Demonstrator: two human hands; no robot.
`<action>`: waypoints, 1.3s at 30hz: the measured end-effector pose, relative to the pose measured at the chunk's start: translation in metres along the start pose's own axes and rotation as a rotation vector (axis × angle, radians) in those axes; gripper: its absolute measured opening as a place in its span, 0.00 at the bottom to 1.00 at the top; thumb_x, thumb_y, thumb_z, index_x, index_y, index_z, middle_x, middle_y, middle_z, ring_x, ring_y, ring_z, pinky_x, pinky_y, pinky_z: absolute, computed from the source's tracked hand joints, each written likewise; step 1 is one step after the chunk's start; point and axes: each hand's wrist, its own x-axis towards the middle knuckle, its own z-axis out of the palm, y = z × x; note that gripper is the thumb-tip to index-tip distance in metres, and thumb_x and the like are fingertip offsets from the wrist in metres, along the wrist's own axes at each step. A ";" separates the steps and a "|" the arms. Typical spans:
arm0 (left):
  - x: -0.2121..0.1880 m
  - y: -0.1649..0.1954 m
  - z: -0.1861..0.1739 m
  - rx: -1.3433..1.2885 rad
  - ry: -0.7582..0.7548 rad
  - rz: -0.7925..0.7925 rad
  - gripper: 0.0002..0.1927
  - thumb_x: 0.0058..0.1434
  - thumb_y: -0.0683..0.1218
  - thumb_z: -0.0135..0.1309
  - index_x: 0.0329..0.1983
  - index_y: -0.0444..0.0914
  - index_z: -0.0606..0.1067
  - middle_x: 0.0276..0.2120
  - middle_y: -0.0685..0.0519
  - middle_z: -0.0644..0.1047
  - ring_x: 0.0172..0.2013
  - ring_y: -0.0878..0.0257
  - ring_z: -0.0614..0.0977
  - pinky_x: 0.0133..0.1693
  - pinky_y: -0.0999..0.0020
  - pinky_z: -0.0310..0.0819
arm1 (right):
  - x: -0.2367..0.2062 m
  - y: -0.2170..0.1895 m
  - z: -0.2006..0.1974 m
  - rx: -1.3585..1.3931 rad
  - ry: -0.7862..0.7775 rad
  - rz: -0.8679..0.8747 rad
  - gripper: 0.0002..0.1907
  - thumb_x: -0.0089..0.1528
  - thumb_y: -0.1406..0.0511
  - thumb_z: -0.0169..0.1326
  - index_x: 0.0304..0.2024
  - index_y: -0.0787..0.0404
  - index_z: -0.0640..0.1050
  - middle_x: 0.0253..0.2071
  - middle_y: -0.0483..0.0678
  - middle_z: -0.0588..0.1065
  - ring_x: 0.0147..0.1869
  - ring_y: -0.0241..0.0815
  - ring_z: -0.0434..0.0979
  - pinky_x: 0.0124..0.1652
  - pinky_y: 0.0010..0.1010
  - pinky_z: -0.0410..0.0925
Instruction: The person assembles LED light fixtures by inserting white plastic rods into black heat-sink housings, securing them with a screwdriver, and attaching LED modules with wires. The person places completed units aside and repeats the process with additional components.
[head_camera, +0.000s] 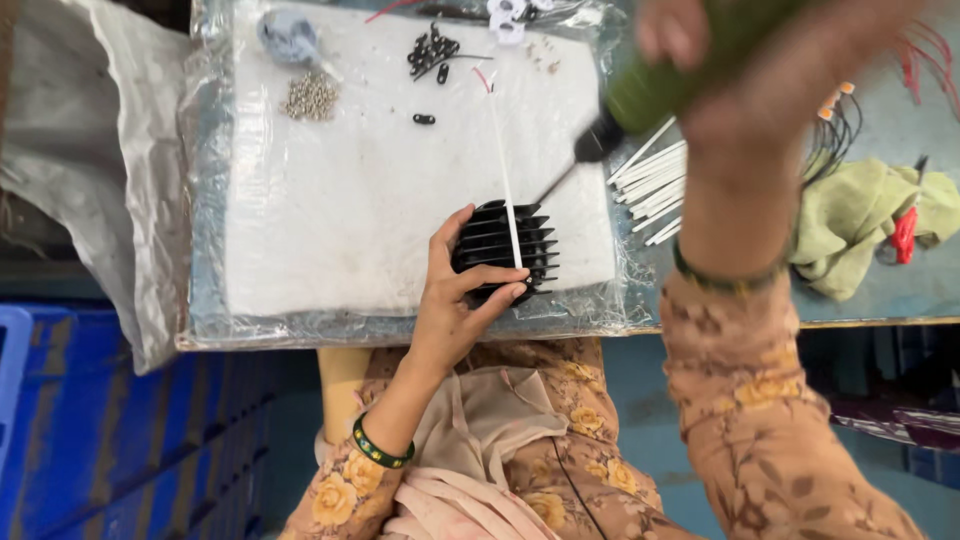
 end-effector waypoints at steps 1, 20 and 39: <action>0.001 0.002 0.000 -0.013 -0.001 -0.006 0.09 0.57 0.45 0.68 0.41 0.46 0.85 0.72 0.41 0.58 0.72 0.45 0.65 0.70 0.54 0.60 | -0.012 -0.010 -0.001 0.047 -0.043 0.041 0.35 0.62 0.38 0.51 0.36 0.64 0.65 0.30 0.44 0.66 0.26 0.39 0.77 0.32 0.35 0.72; -0.003 0.010 0.001 0.051 0.032 0.017 0.10 0.59 0.45 0.68 0.44 0.48 0.86 0.74 0.43 0.59 0.73 0.45 0.65 0.72 0.54 0.61 | -0.101 -0.048 -0.008 0.113 0.033 0.127 0.32 0.57 0.41 0.57 0.27 0.60 0.63 0.25 0.45 0.64 0.24 0.44 0.71 0.31 0.42 0.71; -0.005 0.009 0.004 0.049 0.047 0.013 0.10 0.59 0.46 0.69 0.44 0.49 0.85 0.75 0.44 0.59 0.74 0.46 0.64 0.73 0.55 0.60 | -0.118 -0.045 0.012 0.017 0.163 0.050 0.36 0.56 0.36 0.51 0.31 0.62 0.64 0.29 0.49 0.66 0.25 0.46 0.69 0.30 0.40 0.69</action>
